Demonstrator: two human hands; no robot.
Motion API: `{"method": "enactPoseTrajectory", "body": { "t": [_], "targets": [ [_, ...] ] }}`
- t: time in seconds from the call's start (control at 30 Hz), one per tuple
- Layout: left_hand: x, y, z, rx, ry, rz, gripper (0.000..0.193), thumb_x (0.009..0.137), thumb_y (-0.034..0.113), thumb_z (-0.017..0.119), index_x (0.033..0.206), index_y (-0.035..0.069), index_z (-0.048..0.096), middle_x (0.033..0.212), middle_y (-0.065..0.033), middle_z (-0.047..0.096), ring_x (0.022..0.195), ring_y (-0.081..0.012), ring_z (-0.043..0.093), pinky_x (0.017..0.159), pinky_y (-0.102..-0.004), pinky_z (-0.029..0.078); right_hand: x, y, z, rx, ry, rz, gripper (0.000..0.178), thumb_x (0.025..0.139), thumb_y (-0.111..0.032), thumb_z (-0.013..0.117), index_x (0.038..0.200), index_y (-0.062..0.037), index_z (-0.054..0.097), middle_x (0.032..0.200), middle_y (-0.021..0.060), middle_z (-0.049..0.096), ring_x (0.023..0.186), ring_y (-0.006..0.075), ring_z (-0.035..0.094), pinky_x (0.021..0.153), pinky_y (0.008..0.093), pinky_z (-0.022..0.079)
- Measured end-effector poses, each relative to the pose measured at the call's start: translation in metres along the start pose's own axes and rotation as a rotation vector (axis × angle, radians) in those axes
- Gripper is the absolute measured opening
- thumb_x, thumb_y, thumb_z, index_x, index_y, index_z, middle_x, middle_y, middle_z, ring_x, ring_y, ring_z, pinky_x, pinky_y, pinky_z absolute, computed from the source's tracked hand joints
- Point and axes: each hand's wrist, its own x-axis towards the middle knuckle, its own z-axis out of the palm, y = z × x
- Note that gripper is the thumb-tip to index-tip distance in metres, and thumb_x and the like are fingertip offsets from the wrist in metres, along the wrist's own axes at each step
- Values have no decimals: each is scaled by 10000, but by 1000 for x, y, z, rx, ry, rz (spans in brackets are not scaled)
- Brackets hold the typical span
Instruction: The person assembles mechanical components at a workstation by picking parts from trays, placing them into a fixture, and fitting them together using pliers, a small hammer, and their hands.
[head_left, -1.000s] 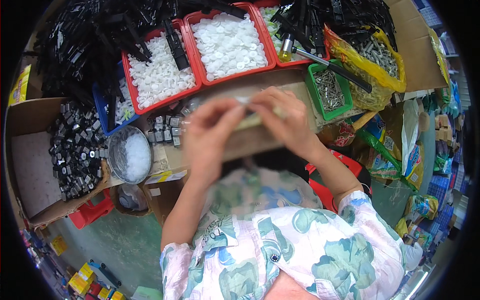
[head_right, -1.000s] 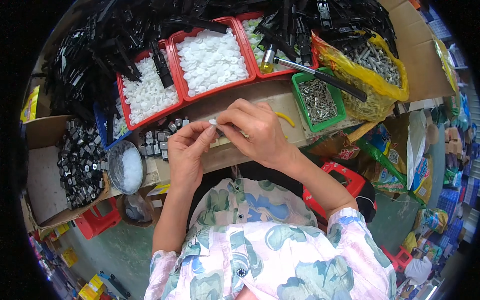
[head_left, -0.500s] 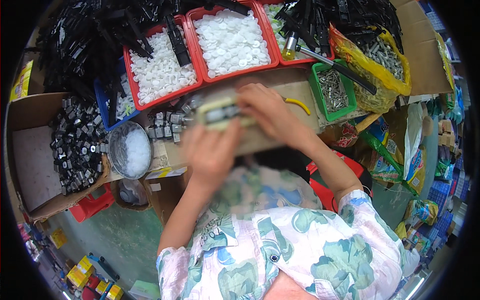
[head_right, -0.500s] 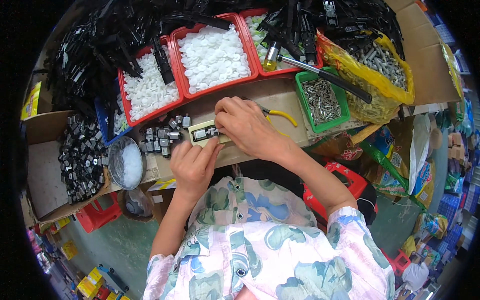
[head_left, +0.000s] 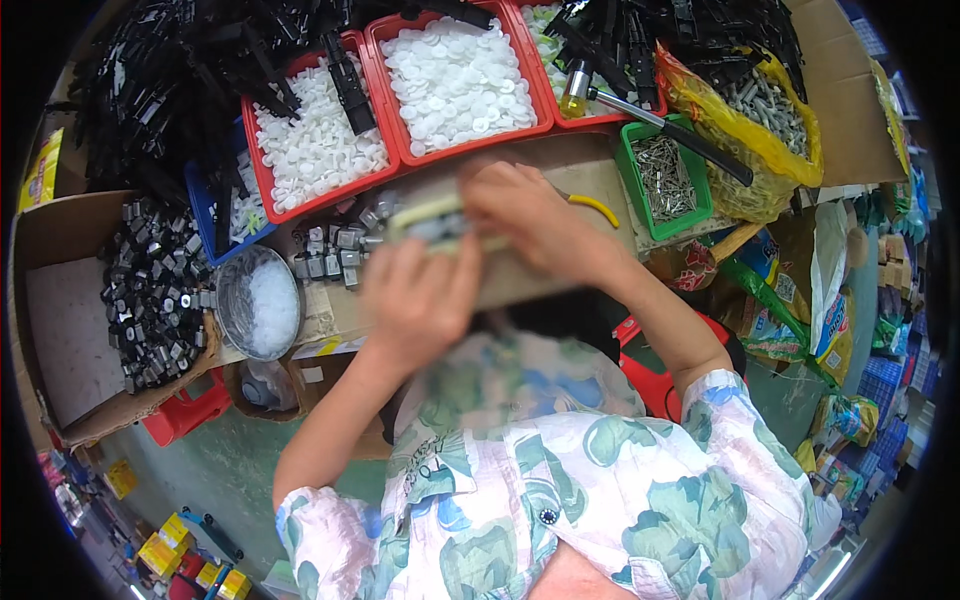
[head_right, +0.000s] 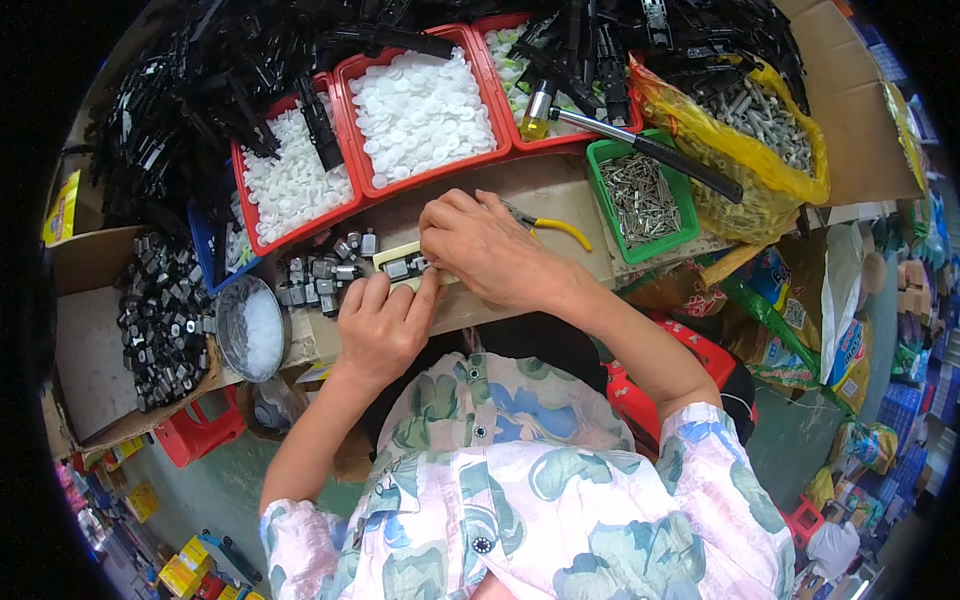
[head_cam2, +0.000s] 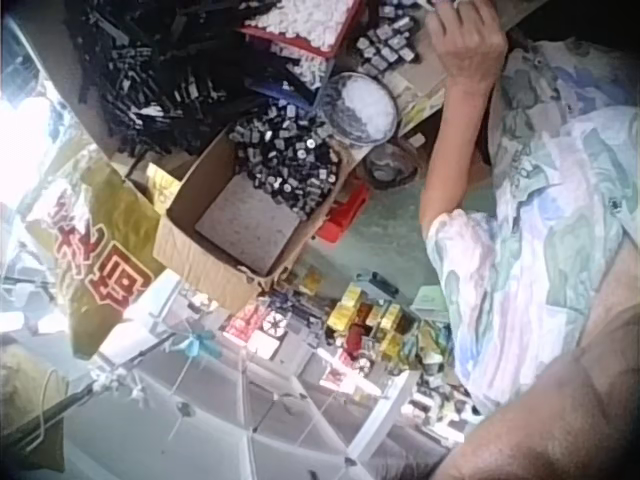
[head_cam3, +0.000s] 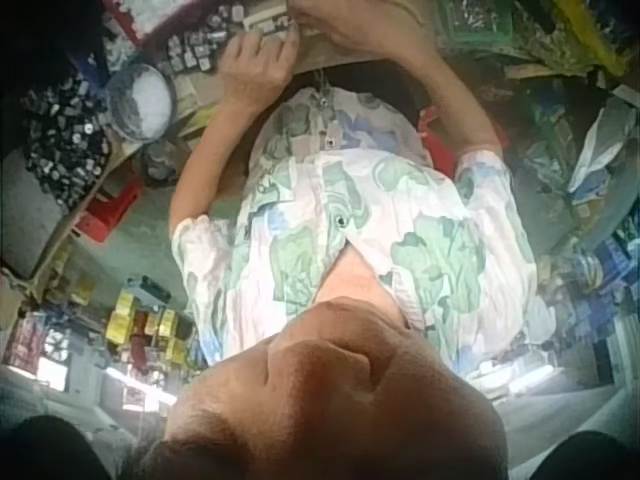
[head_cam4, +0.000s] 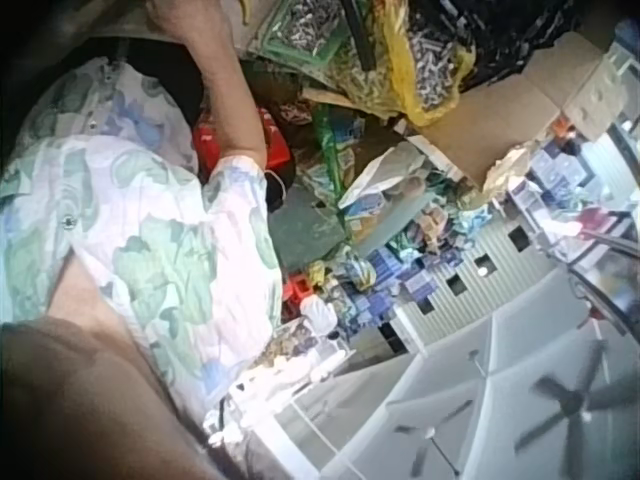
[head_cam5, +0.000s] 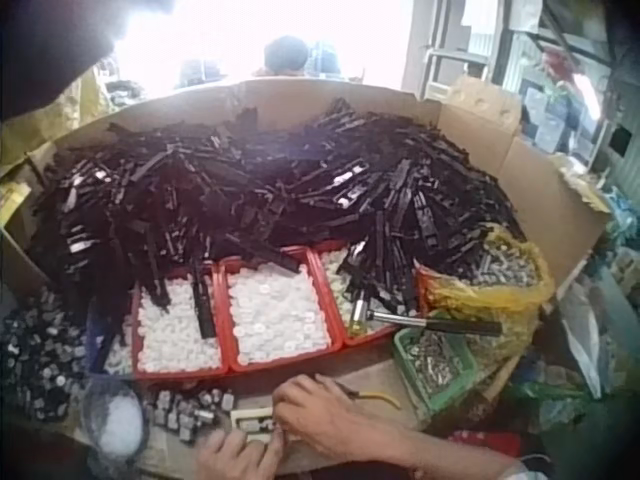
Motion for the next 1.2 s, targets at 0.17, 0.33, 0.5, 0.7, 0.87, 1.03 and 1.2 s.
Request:
{"method": "enactPoseTrajectory", "body": {
  "t": [0.17, 0.33, 0.5, 0.7, 0.87, 1.03, 1.2],
  "targets": [
    [2, -6, 2, -3, -19, 107, 221, 824, 129, 719, 1008, 8, 724, 661, -21, 478, 660, -193, 500, 591, -330, 380, -3, -1, 1, 63, 26, 42, 75, 868, -107, 638, 913, -47, 635, 1057, 101, 577, 1079, 282, 533, 912, 428, 403],
    [-1, -5, 9, 16, -29, 134, 239, 836, 144, 718, 1020, -9, 710, 666, -30, 505, 660, -201, 506, 594, -334, 388, -15, -10, -12, 60, 136, 5, 101, 850, -102, 679, 934, -55, 650, 1048, 101, 582, 1058, 281, 553, 899, 421, 420],
    [8, -8, -4, -220, -30, -44, 298, 802, 171, 782, 1047, 21, 705, 657, -28, 539, 640, -210, 511, 596, -349, 398, -65, 4, -58, -104, 386, 318, 139, 834, -58, 696, 958, -18, 647, 1012, 129, 594, 985, 332, 611, 822, 418, 490],
    [84, -22, -5, -431, 36, -135, 193, 818, 112, 765, 982, 25, 710, 682, -96, 566, 647, -266, 530, 600, -384, 417, -114, 38, -82, -399, 342, 637, 122, 839, -54, 691, 937, 8, 652, 928, 143, 574, 939, 329, 611, 779, 427, 492],
    [172, -47, 30, -317, 59, -105, 128, 847, 105, 719, 939, 15, 719, 837, -138, 594, 851, -314, 584, 728, -429, 478, -116, 48, -81, -414, 334, 574, 89, 824, -50, 692, 881, 8, 656, 883, 135, 559, 881, 328, 602, 745, 443, 482],
    [225, -78, 78, -135, -13, -50, 127, 817, 107, 714, 903, 15, 734, 883, -134, 625, 941, -316, 599, 805, -425, 510, -114, 54, -78, -378, 367, 550, 71, 796, -39, 684, 834, 1, 639, 835, 129, 563, 839, 324, 609, 710, 439, 483],
    [249, -87, 97, -27, -81, 24, 63, 736, 50, 670, 757, 8, 713, 850, -146, 684, 900, -338, 649, 746, -443, 553, -116, 54, -81, -236, 455, 616, 87, 783, -39, 679, 831, 9, 625, 827, 130, 569, 763, 313, 607, 668, 413, 480]
  ]
}}
